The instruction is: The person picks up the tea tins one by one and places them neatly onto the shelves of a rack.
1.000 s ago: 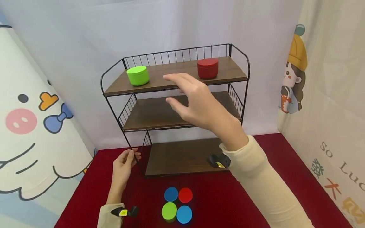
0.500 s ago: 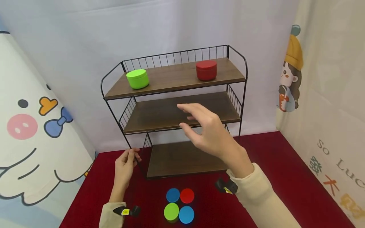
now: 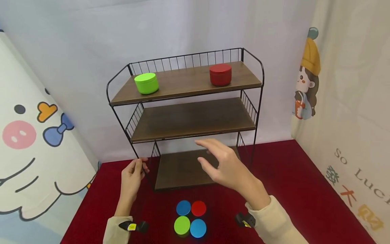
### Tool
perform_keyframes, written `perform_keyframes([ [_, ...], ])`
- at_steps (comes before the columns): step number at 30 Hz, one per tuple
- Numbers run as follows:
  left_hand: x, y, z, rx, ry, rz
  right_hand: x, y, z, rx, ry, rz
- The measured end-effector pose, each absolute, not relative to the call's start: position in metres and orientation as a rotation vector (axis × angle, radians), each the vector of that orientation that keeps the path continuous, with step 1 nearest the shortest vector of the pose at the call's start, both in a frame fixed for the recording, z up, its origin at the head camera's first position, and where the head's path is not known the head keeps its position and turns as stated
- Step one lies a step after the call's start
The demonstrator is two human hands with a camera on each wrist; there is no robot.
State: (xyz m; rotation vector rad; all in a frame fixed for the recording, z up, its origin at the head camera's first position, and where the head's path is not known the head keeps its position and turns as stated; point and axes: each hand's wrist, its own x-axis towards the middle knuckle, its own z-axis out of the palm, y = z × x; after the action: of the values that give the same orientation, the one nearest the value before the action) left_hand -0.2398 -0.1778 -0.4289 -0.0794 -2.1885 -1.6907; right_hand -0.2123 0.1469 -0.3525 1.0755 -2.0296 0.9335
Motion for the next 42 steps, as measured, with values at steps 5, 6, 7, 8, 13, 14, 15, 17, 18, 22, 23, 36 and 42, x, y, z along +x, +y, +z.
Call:
perform_keyframes([
  [5, -0.242, -0.174, -0.427, -0.088, -2.195, -1.714, -0.207, 0.159, -0.388, 1.045, -2.116, 0.988],
  [6, -0.243, -0.174, -0.428, -0.09, -2.201, -1.713, -0.206, 0.161, -0.395, 1.039, -2.135, 1.003],
  [7, -0.243, -0.173, -0.429, -0.087, -2.206, -1.718, -0.205, 0.163, -0.402, 1.036, -2.153, 1.017],
  [8, -0.244, -0.173, -0.43, -0.085, -2.206, -1.721, -0.204, 0.164, -0.409, 1.035, -2.171, 1.029],
  [13, -0.251, -0.178, -0.439, -0.071, -2.185, -1.738, -0.2, 0.169, -0.444, 1.053, -2.241, 1.054],
  [14, -0.253, -0.179, -0.443, -0.068, -2.18, -1.738, -0.199, 0.169, -0.45, 1.056, -2.254, 1.054],
  [15, -0.255, -0.181, -0.446, -0.058, -2.174, -1.739, -0.198, 0.17, -0.456, 1.056, -2.27, 1.057],
  [17, -0.257, -0.185, -0.453, -0.033, -2.169, -1.732, -0.196, 0.172, -0.467, 1.052, -2.31, 1.067],
  [18, -0.258, -0.186, -0.456, -0.024, -2.166, -1.732, -0.195, 0.173, -0.472, 1.047, -2.333, 1.073],
  [22, -0.258, -0.19, -0.462, -0.023, -2.161, -1.728, -0.192, 0.177, -0.486, 1.023, -2.436, 1.105],
  [23, -0.259, -0.19, -0.462, -0.031, -2.162, -1.729, -0.192, 0.178, -0.49, 1.019, -2.462, 1.109],
  [36, -0.261, -0.191, -0.459, -0.038, -2.163, -1.723, -0.193, 0.179, -0.509, 1.022, -2.704, 1.153],
  [42, -0.261, -0.191, -0.46, -0.03, -2.159, -1.739, -0.193, 0.178, -0.512, 1.003, -2.727, 1.099],
])
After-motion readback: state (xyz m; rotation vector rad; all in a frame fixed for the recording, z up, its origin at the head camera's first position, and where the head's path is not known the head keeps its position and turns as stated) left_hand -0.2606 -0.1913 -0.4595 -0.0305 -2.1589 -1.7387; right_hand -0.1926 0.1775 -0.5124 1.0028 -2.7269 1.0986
